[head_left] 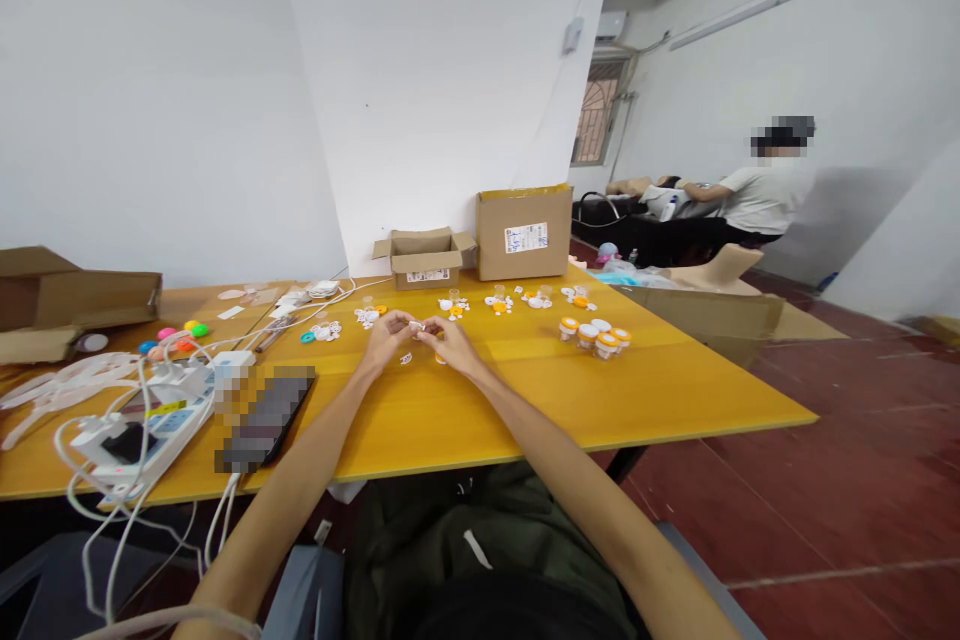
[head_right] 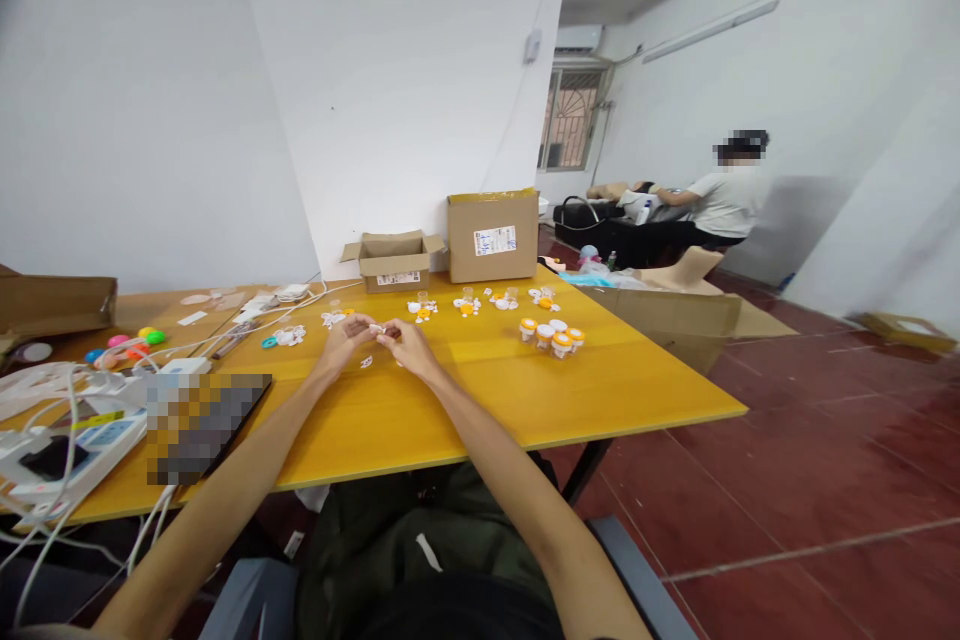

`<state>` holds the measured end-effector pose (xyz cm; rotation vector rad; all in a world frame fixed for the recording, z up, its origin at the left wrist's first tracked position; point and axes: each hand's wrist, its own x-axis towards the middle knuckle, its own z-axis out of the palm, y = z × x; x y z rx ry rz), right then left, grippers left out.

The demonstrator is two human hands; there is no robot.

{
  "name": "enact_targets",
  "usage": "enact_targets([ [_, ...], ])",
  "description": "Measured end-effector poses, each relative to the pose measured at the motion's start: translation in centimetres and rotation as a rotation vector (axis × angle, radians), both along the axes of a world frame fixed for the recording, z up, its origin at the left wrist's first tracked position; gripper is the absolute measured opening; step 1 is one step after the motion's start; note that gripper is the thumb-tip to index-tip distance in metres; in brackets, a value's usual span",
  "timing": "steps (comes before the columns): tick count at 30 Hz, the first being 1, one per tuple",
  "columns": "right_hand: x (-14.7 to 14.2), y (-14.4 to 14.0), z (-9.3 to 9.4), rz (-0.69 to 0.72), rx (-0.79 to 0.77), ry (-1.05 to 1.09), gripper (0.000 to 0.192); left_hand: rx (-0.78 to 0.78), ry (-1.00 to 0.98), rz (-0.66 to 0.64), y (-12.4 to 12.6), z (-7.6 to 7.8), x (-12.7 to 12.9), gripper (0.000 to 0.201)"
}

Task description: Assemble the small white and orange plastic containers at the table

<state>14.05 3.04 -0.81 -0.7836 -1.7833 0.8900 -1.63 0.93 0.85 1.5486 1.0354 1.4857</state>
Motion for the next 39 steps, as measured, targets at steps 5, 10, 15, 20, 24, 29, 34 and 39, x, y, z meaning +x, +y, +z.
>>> enact_targets([
  [5, -0.1, 0.3, -0.1, 0.025, -0.013, 0.015, 0.011, -0.007, -0.005, 0.004, 0.0, 0.0, -0.1, 0.034],
  [10, -0.1, 0.5, -0.2, 0.014, -0.014, 0.011, 0.011, -0.011, -0.026, -0.006, -0.2, 0.2, 0.0, 0.035],
  [15, 0.2, 0.3, -0.1, -0.095, 0.018, -0.007, 0.024, -0.022, -0.055, 0.011, -0.4, 0.3, 0.1, 0.034],
  [20, 1.0, 0.0, 0.3, -0.148, 0.053, -0.185, 0.027, -0.036, -0.145, 0.024, -0.4, 0.4, -0.1, 0.030],
  [24, 2.0, -0.3, 0.5, -0.143, 0.029, -0.366, 0.047, -0.056, -0.204, 0.025, -0.2, 0.5, -0.3, 0.026],
  [29, 3.4, -0.6, 1.3, -0.101, -0.072, -0.532, 0.070, -0.090, -0.345, 0.024, -0.4, 0.9, -0.2, 0.027],
  [34, 4.2, -0.8, 2.1, 0.025, -0.089, -0.622, 0.068, -0.109, -0.413, 0.039, -0.6, 1.1, -0.1, 0.030],
  [39, 4.1, -0.7, 1.9, 0.008, -0.008, -0.627, 0.055, -0.131, -0.395, 0.040, -0.3, 0.9, -0.1, 0.029],
])
